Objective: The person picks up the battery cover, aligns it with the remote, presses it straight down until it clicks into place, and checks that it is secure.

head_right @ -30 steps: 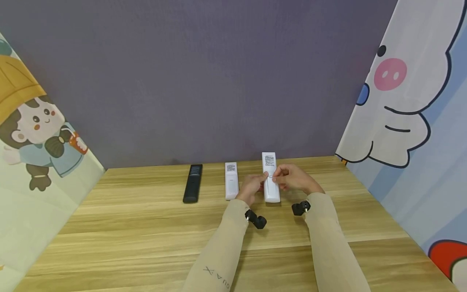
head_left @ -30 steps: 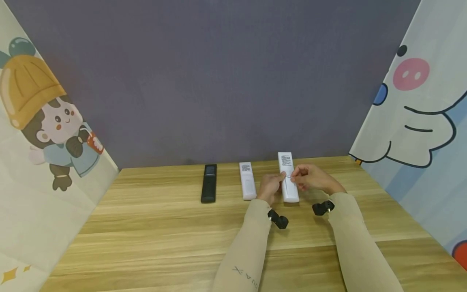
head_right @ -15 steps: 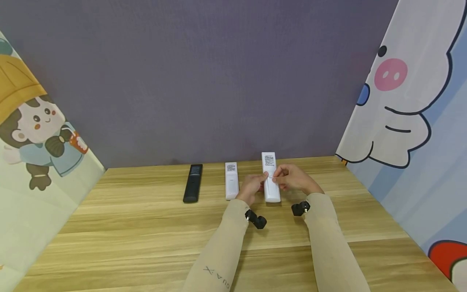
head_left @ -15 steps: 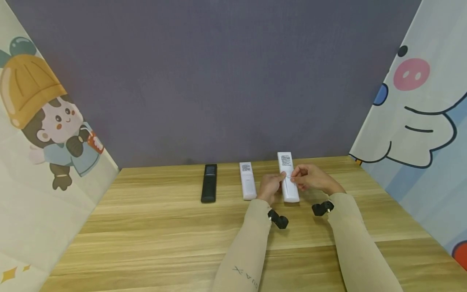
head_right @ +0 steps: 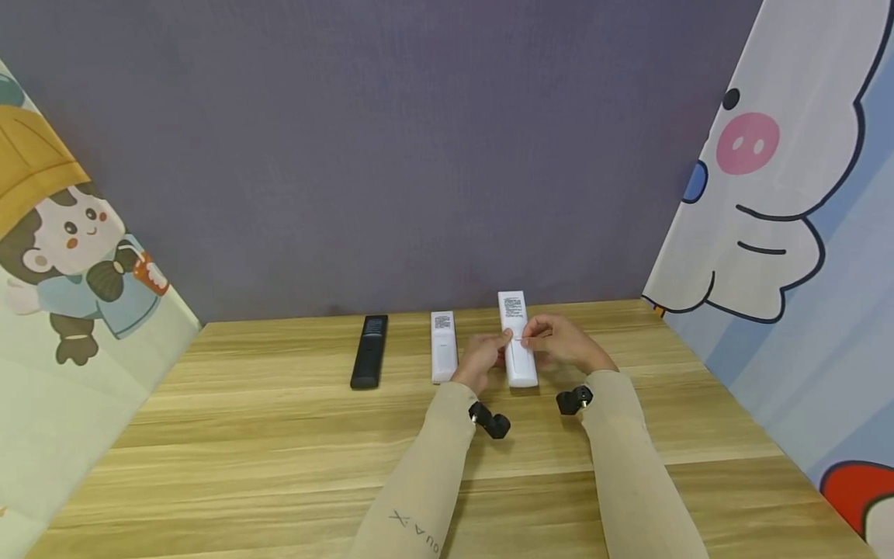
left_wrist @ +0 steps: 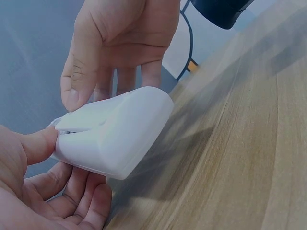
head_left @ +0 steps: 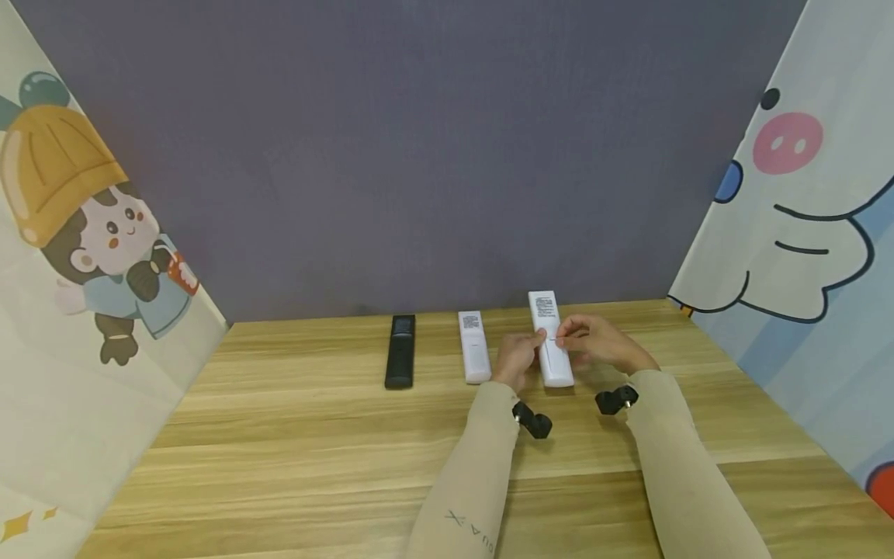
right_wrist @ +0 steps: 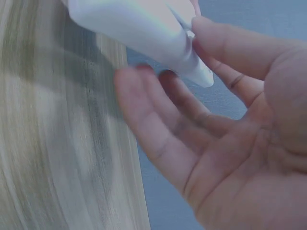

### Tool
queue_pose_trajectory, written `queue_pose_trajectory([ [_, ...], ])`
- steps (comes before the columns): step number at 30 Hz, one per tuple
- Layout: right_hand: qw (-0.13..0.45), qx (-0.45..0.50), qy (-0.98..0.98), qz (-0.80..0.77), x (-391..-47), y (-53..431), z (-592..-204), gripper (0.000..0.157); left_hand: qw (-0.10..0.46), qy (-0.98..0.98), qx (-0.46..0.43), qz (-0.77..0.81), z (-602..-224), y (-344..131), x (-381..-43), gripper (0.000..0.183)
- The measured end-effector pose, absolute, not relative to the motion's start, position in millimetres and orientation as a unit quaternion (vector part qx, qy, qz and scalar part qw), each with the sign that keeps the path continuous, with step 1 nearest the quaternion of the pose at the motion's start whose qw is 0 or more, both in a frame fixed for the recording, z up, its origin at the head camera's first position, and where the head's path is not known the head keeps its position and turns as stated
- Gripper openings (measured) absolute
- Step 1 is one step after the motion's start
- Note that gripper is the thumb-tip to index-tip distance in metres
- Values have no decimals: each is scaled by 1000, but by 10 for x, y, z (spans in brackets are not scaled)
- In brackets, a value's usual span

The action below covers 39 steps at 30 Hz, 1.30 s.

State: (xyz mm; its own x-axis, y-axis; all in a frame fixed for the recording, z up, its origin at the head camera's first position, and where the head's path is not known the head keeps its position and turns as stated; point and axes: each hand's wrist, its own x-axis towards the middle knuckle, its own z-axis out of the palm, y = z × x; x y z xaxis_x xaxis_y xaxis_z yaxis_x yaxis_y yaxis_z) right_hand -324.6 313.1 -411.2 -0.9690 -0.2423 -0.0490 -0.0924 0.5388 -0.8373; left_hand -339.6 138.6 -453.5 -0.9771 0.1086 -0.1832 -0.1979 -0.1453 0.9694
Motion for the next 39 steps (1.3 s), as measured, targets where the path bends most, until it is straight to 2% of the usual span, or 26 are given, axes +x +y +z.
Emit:
queue_pose_trajectory([
  [5,92,-89,865,-486,-3257,3134,-4113,22,102,649,-30,754,-4537,1381,-3395,27],
  [13,81,-89,867,-484,-3232,3140,-4115,21,109,645,-25,756,-4540,1389,-3408,26],
  [23,68,-79,871,-479,-3247,3153,-4133,18,103,648,-18,754,-4530,1398,-3400,47],
  [39,65,-77,871,-481,-3242,3131,-4125,18,92,658,-28,747,-4501,1412,-3387,39],
])
